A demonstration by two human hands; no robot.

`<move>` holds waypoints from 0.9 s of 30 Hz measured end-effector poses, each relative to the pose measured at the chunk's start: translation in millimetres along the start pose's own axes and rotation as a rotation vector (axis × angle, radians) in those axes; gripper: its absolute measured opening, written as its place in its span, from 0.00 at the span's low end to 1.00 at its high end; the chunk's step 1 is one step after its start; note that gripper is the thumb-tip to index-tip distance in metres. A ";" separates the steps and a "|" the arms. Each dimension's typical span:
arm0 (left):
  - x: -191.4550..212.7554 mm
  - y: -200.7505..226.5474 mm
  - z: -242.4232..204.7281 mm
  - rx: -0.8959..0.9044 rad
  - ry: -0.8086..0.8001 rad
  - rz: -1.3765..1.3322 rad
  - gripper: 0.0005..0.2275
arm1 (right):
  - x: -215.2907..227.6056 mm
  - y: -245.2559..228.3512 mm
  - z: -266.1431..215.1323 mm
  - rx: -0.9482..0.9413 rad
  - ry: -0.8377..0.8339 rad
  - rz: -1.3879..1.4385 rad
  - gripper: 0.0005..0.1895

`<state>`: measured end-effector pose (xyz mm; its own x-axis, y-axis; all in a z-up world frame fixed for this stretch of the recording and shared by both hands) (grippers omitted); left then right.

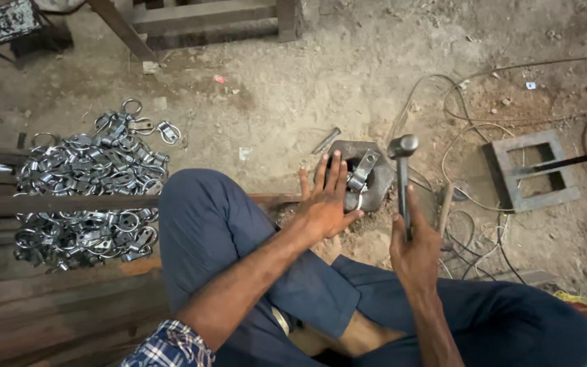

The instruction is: The person sits on the floor and uses a hammer to strike metal parts placed on a small anvil. They repeatedly pick up metal pieces, position them on the anvil, and hammer them into shape.

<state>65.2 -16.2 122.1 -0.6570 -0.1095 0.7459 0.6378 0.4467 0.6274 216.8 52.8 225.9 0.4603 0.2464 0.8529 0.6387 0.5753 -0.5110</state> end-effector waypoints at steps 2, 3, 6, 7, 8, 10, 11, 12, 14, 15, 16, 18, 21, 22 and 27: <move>-2.2 1.2 5.0 0.043 -0.027 -0.017 0.50 | 8.7 -3.2 -0.3 -0.041 0.017 -0.019 0.29; -2.9 -1.0 5.3 0.068 -0.041 -0.026 0.50 | 9.6 -4.9 -0.3 -0.062 0.023 -0.027 0.29; -0.3 -1.3 1.8 0.070 -0.001 -0.012 0.51 | 18.3 -27.4 -1.0 0.158 0.131 0.027 0.29; -3.6 1.7 3.4 0.070 -0.017 -0.010 0.50 | 7.8 -15.0 2.4 0.062 0.019 -0.029 0.30; -3.0 0.3 3.8 0.079 -0.026 0.004 0.50 | -6.5 -5.7 4.9 -0.027 -0.093 -0.071 0.31; -0.8 -0.5 3.3 0.078 -0.014 0.012 0.50 | -18.6 0.2 7.6 -0.070 -0.172 -0.093 0.31; 0.8 -0.1 3.5 0.068 0.007 0.007 0.50 | -16.3 -3.2 9.6 -0.026 -0.138 -0.073 0.31; 0.9 0.9 3.2 0.057 0.026 -0.005 0.50 | -14.0 -6.9 9.3 0.016 -0.105 -0.060 0.31; -1.6 -2.3 2.0 0.056 0.024 -0.015 0.51 | -19.5 -3.1 4.5 -0.022 -0.145 -0.103 0.32; -2.8 -2.9 2.4 0.053 0.024 -0.021 0.52 | -21.0 -0.8 2.6 -0.041 -0.161 -0.126 0.32; -3.3 -3.1 3.3 0.047 0.031 -0.015 0.52 | -21.4 -1.5 0.9 -0.040 -0.156 -0.100 0.32; -4.4 -3.6 5.1 0.036 0.044 -0.005 0.53 | -22.2 -2.2 -2.0 -0.039 -0.146 -0.048 0.33; -9.9 -6.6 7.2 0.045 0.033 0.007 0.53 | -24.3 0.6 -3.0 -0.030 -0.155 -0.108 0.37; -10.5 -6.6 7.5 0.038 0.046 0.008 0.53 | -24.9 0.3 -3.4 -0.014 -0.146 -0.085 0.38; -13.4 -7.4 10.0 0.012 0.037 0.044 0.52 | -22.8 2.7 -1.7 0.065 -0.057 -0.035 0.42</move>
<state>65.3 -9.2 105.2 -0.6125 -0.1224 0.7809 0.6608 0.4628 0.5909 209.0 47.5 204.9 0.4009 0.2681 0.8760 0.6116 0.6335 -0.4739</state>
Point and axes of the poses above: each hand's wrist, its own z-axis towards the middle knuckle, its own x-axis out of the back of the hand, y = z × x, the point moved 10 cm from there along z, towards the middle knuckle, and after that the axes turned 13 degrees about -z, right-handed, at the moved point
